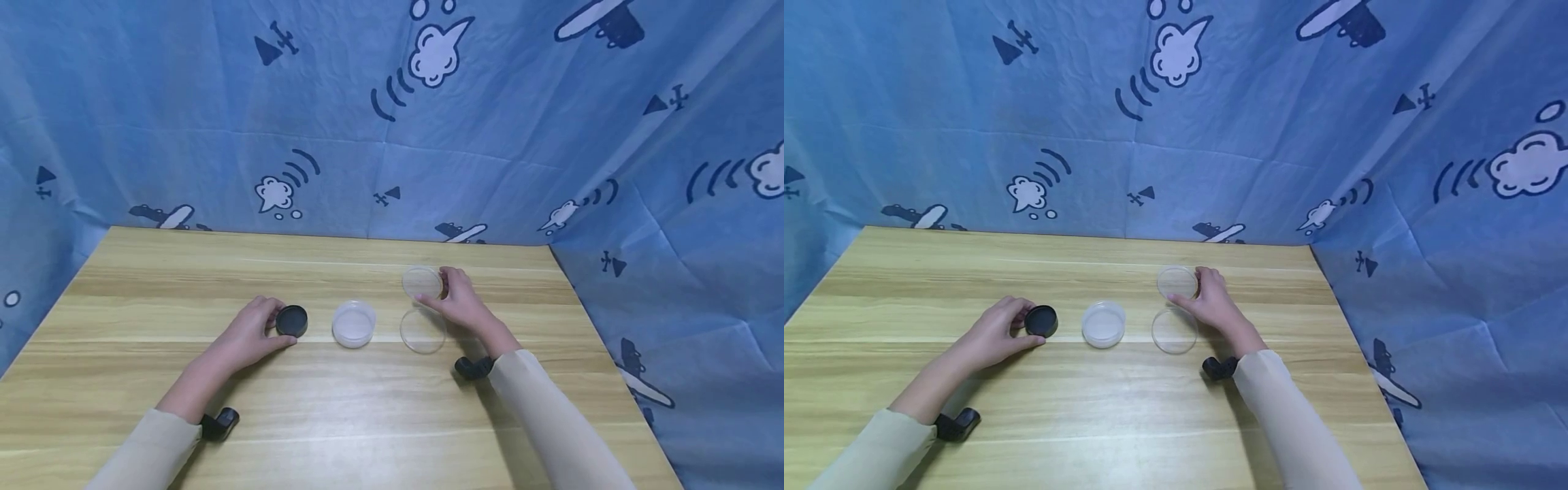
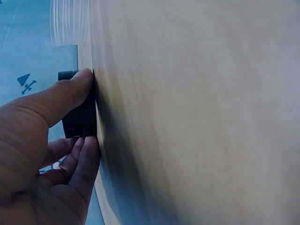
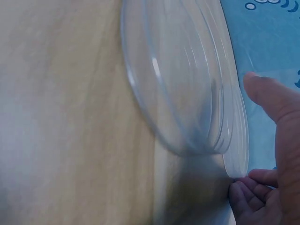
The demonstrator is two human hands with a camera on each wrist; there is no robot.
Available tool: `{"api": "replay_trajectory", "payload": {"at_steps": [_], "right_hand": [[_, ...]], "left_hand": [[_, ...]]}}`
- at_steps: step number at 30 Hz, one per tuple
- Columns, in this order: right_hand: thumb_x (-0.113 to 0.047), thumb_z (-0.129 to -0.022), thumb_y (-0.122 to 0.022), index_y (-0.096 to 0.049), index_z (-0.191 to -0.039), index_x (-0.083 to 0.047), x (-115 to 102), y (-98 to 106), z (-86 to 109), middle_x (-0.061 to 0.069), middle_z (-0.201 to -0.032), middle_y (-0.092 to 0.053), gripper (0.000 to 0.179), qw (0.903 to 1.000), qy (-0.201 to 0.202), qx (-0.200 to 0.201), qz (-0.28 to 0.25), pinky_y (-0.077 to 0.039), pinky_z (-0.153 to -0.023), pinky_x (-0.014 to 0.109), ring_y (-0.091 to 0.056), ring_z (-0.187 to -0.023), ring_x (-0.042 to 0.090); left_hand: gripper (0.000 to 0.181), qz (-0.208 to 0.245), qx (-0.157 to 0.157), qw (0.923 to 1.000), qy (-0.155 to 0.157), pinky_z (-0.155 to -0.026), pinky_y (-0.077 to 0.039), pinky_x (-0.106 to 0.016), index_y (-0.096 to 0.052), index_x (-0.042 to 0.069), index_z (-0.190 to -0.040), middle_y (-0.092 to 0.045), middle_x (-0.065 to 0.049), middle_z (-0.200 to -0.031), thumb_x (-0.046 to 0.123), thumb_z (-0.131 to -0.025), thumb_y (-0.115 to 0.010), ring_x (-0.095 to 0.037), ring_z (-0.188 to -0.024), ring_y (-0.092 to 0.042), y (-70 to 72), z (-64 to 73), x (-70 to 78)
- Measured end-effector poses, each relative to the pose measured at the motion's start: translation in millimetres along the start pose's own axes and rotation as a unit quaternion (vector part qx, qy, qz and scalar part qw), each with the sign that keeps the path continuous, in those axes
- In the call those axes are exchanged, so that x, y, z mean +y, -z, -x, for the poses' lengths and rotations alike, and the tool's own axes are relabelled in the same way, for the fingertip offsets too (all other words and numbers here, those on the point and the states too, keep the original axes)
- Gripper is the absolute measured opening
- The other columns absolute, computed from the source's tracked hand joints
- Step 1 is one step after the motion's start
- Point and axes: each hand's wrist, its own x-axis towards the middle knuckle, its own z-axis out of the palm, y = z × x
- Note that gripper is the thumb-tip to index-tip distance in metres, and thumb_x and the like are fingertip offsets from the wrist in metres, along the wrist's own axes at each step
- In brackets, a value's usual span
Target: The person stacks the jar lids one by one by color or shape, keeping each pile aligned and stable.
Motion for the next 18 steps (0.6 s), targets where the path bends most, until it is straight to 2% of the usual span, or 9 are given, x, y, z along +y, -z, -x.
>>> {"api": "replay_trajectory", "payload": {"at_steps": [7, 18], "right_hand": [[-0.053, -0.088, -0.079, -0.036, -0.154, 0.009, -9.1, 0.8, -6.4, 0.030, -0.150, -0.045, 0.101, 0.9992, 0.003, -0.020, 0.036, -0.039, -0.121, 0.061, -0.042, -0.142, 0.044], [-0.055, -0.086, -0.080, -0.035, -0.155, 0.006, -15.8, 0.0, -13.7, 0.028, -0.151, -0.043, 0.103, 0.9959, -0.020, -0.040, 0.078, -0.039, -0.122, 0.060, -0.042, -0.142, 0.043]], "left_hand": [[0.052, -0.003, 0.003, 1.0000, -0.005, -0.078, -0.048, -0.037, -0.065, -0.006, -0.119, -0.059, -0.011, -0.098, 0.021, -0.082, -0.090, -0.021, -0.087, -0.052, -0.3, -0.6, 0.1], [0.051, -0.005, 0.005, 1.0000, -0.007, -0.077, -0.047, -0.036, -0.065, -0.006, -0.118, -0.058, -0.011, -0.096, 0.020, -0.082, -0.090, -0.021, -0.085, -0.051, 0.4, -0.6, 0.1]]}}
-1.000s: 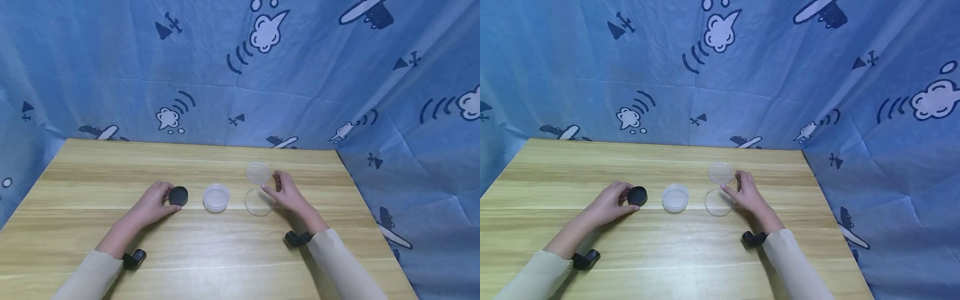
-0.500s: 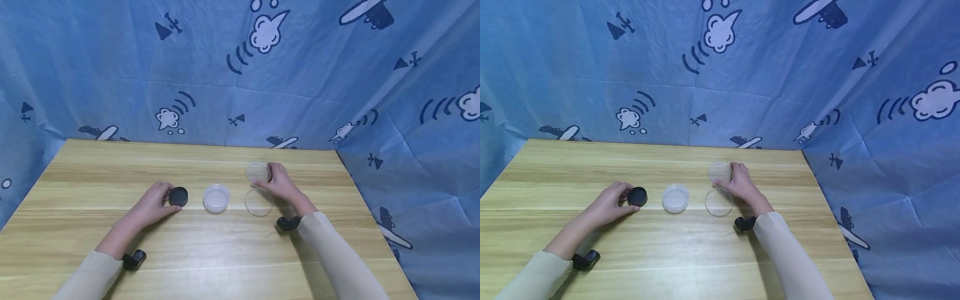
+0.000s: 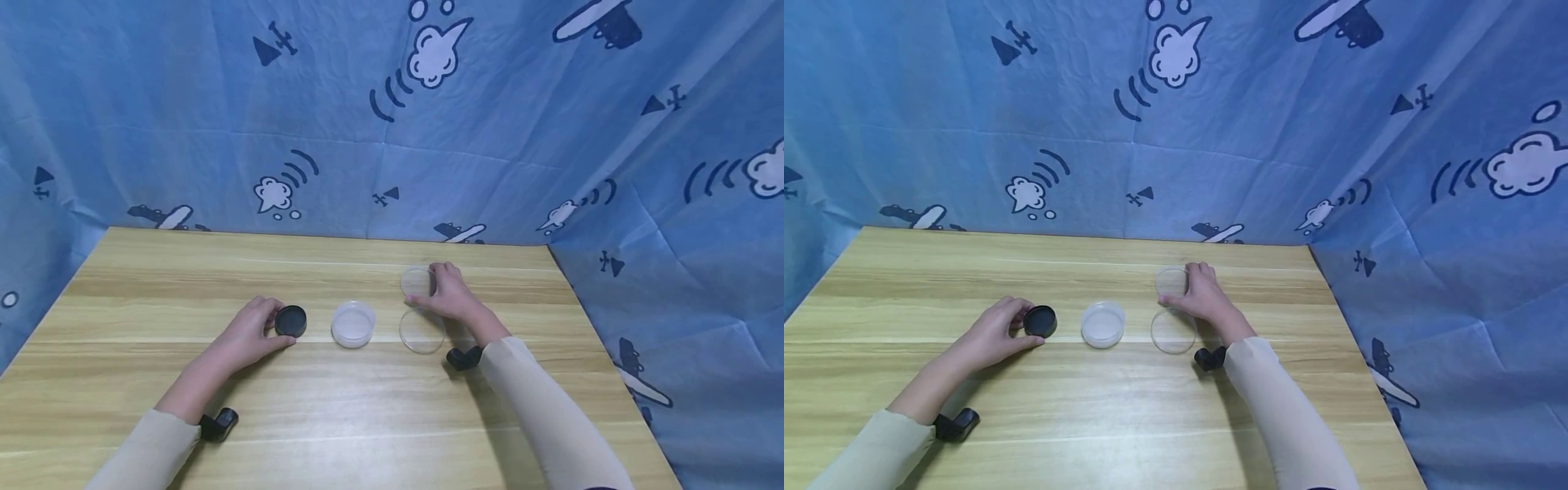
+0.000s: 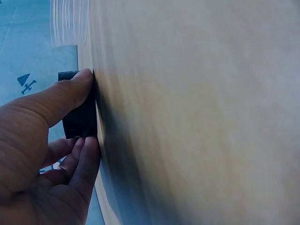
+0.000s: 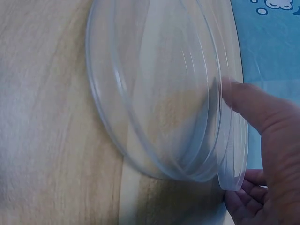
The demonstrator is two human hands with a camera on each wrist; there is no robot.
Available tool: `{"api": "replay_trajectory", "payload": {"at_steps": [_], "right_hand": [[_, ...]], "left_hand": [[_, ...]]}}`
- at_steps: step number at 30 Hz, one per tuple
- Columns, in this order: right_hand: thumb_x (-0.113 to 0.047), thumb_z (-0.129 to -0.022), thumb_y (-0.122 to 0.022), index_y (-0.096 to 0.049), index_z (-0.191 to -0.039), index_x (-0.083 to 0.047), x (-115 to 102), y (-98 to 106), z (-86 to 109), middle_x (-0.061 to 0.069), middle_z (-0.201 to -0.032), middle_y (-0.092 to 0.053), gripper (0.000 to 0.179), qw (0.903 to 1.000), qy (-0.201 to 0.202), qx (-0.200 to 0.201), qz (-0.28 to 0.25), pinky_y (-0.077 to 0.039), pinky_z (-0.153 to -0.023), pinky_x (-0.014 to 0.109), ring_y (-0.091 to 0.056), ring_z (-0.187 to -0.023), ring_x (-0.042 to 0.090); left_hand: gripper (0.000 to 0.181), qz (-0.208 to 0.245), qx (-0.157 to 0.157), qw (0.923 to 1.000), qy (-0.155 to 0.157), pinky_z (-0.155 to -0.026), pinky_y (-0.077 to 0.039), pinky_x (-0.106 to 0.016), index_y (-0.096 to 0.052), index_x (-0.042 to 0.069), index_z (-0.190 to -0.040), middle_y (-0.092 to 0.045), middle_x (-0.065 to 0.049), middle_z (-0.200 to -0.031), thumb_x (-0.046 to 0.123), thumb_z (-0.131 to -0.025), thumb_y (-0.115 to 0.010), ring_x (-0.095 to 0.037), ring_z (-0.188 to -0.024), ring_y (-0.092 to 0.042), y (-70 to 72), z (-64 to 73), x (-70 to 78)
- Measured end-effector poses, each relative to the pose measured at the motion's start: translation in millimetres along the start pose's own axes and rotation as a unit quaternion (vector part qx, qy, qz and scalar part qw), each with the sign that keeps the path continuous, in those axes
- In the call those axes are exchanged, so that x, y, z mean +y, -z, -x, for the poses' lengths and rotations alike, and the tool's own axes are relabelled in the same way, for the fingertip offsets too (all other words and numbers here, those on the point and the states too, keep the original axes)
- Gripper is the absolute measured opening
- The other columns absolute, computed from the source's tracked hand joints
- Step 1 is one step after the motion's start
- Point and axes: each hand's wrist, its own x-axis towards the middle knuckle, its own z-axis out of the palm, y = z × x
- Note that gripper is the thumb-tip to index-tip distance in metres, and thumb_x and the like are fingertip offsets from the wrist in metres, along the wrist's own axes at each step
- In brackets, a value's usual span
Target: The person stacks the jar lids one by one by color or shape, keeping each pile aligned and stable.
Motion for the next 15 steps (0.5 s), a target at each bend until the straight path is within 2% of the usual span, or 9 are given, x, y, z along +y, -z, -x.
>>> {"api": "replay_trajectory", "payload": {"at_steps": [15], "right_hand": [[-0.049, -0.086, -0.082, -0.043, -0.150, 0.007, 4.3, 3.8, -5.1, 0.027, -0.148, -0.048, 0.093, 0.9996, 0.018, 0.005, -0.022, -0.039, -0.121, 0.059, -0.045, -0.140, 0.043]], "left_hand": [[0.052, 0.003, 0.004, 1.0000, 0.002, -0.079, -0.049, -0.038, -0.065, -0.007, -0.118, -0.060, -0.013, -0.099, 0.021, -0.082, -0.090, -0.021, -0.087, -0.053, -0.7, 0.2, -2.4]]}}
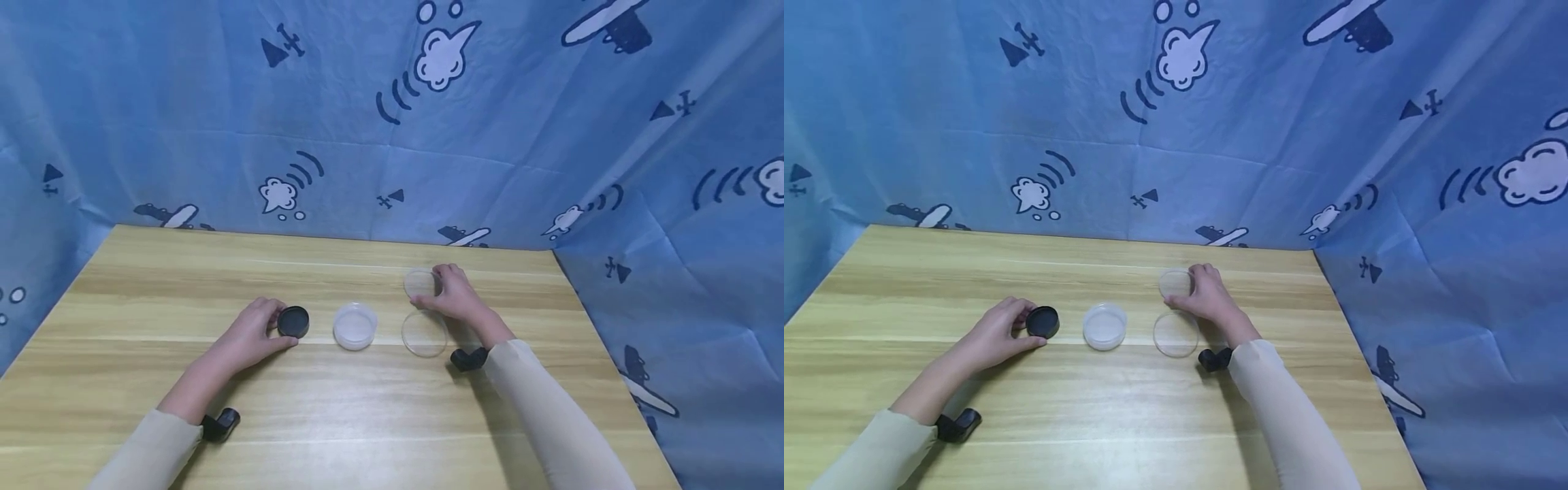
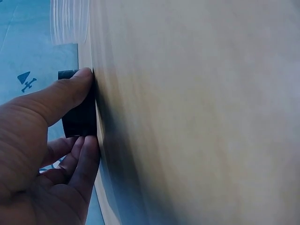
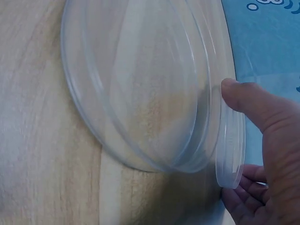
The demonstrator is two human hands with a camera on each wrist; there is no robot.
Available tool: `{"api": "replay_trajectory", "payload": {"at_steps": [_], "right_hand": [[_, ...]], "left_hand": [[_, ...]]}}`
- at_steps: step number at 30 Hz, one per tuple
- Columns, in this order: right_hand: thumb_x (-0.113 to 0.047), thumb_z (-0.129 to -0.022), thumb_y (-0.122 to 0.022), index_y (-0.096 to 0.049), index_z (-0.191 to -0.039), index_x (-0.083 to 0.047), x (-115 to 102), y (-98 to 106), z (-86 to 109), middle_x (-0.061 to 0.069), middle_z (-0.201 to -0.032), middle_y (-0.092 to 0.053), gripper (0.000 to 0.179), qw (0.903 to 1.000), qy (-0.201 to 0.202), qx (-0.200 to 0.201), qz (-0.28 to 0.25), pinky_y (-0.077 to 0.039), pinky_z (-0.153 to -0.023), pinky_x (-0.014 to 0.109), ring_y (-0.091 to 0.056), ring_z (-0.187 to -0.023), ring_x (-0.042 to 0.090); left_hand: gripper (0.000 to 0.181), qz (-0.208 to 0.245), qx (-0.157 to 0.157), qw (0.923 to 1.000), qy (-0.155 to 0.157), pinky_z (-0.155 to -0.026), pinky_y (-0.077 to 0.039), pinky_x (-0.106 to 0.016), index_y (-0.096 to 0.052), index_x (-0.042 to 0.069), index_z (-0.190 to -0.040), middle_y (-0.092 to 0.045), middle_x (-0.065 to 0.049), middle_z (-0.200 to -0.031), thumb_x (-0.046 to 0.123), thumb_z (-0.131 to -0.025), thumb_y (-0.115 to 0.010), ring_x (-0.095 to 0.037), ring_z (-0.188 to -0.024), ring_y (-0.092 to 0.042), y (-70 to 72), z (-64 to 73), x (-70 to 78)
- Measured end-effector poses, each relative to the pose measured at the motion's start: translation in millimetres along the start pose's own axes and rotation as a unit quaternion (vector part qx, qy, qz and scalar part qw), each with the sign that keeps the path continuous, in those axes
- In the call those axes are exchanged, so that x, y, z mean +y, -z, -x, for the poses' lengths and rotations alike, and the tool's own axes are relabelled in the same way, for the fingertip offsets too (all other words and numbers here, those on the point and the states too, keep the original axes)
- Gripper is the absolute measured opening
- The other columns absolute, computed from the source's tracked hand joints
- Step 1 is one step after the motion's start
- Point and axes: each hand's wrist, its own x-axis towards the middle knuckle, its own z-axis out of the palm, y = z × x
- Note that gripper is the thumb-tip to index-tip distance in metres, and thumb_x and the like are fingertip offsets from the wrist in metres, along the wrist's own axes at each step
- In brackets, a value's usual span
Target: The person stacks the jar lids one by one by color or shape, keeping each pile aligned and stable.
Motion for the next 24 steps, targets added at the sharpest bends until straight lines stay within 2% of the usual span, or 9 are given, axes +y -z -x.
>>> {"api": "replay_trajectory", "payload": {"at_steps": [15, 24], "right_hand": [[-0.047, -0.088, -0.080, -0.044, -0.150, 0.008, 10.2, -2.5, 5.4, 0.029, -0.143, -0.049, 0.090, 0.9992, 0.024, 0.024, -0.020, -0.043, -0.116, 0.059, -0.050, -0.132, 0.043], [-0.046, -0.090, -0.079, -0.045, -0.150, 0.004, 9.4, -0.9, 14.9, 0.027, -0.139, -0.050, 0.085, 0.9986, 0.036, 0.039, -0.008, -0.047, -0.112, 0.059, -0.052, -0.126, 0.040]], "left_hand": [[0.051, -0.002, -0.007, 0.9999, 0.008, -0.075, -0.044, -0.034, -0.065, -0.005, -0.119, -0.055, -0.009, -0.094, 0.022, -0.083, -0.090, -0.020, -0.085, -0.049, -1.1, -2.1, -1.6], [0.050, 0.000, 0.000, 1.0000, 0.006, -0.075, -0.044, -0.034, -0.066, -0.004, -0.118, -0.055, -0.008, -0.094, 0.022, -0.082, -0.090, -0.020, -0.085, -0.049, -1.6, -2.3, -2.2]]}}
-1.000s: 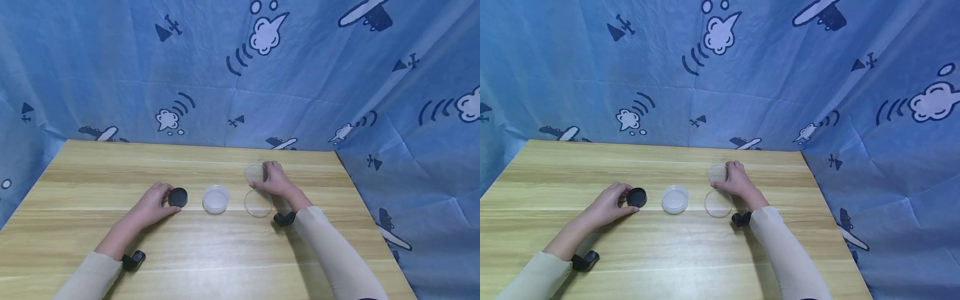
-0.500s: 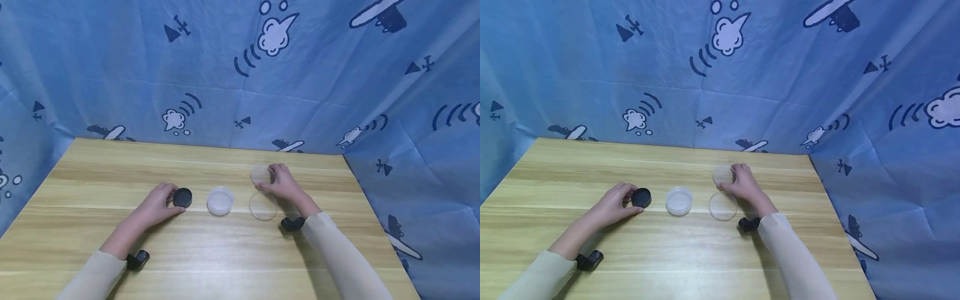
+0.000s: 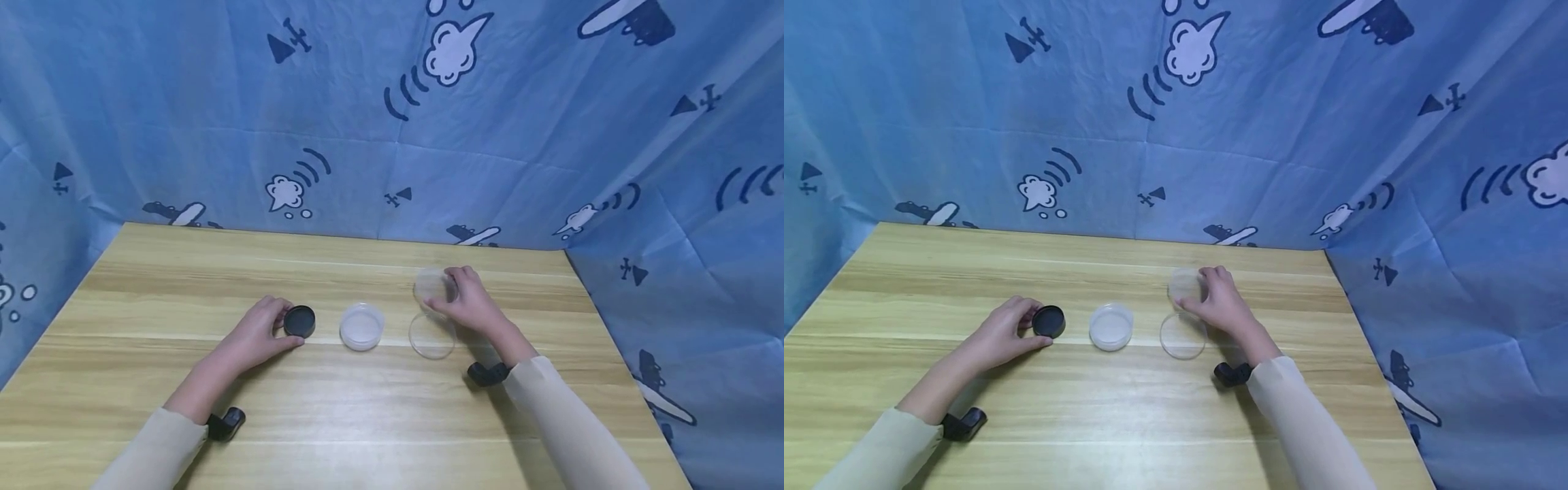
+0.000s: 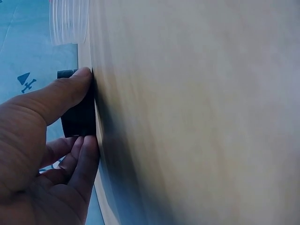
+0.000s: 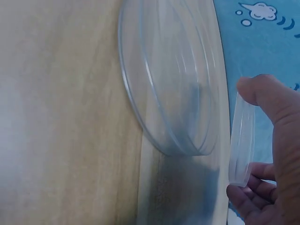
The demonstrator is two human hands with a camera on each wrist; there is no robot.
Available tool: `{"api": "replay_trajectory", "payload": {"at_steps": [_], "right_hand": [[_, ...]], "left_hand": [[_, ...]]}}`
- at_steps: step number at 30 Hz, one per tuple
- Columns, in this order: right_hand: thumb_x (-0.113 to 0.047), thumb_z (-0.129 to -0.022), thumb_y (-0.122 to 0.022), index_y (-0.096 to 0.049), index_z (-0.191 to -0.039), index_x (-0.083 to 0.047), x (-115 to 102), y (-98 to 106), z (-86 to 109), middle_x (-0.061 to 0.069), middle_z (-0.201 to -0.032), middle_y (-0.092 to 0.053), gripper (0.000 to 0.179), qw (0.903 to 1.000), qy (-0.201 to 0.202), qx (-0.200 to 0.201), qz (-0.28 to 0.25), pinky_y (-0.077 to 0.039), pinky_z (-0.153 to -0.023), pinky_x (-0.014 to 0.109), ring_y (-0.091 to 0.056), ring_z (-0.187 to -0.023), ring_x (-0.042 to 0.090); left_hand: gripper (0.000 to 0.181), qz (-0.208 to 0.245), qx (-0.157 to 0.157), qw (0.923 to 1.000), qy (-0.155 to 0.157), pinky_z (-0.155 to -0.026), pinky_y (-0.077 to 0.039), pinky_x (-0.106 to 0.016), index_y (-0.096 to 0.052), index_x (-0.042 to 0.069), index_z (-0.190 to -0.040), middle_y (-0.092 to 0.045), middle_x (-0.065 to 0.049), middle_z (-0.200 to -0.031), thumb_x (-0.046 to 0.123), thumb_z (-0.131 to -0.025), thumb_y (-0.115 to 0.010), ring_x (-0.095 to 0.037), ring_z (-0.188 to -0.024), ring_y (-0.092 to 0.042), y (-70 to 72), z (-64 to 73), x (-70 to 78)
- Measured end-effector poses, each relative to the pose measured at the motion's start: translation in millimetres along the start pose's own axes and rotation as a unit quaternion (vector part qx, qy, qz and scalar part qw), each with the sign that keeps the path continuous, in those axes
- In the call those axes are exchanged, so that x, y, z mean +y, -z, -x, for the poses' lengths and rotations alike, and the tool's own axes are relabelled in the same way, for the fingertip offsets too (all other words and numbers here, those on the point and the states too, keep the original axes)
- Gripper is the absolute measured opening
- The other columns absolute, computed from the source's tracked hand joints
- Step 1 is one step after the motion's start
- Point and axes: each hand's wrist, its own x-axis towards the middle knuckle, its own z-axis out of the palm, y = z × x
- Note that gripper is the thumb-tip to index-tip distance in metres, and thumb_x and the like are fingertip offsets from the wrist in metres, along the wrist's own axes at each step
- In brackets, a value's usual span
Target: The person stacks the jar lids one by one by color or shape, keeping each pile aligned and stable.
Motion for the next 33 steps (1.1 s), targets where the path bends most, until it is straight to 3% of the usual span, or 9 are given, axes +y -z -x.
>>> {"api": "replay_trajectory", "payload": {"at_steps": [16, 33], "right_hand": [[-0.048, -0.088, -0.080, -0.046, -0.148, 0.005, -14.3, 3.3, 28.5, 0.026, -0.134, -0.053, 0.086, 0.9992, 0.036, 0.008, 0.013, -0.053, -0.098, 0.054, -0.055, -0.112, 0.035], [-0.044, -0.085, -0.083, -0.051, -0.144, 0.007, -16.3, -0.8, 54.4, 0.027, -0.138, -0.054, 0.084, 0.9975, 0.061, 0.022, 0.027, -0.054, -0.102, 0.057, -0.059, -0.121, 0.040]], "left_hand": [[0.052, 0.000, -0.006, 1.0000, 0.002, -0.076, -0.044, -0.034, -0.065, -0.005, -0.119, -0.055, -0.009, -0.094, 0.022, -0.083, -0.090, -0.020, -0.086, -0.049, 0.7, -0.1, -1.0], [0.051, -0.003, -0.005, 1.0000, -0.002, -0.077, -0.046, -0.034, -0.065, -0.005, -0.119, -0.056, -0.009, -0.096, 0.021, -0.083, -0.090, -0.020, -0.087, -0.050, 1.5, -1.5, -1.8]]}}
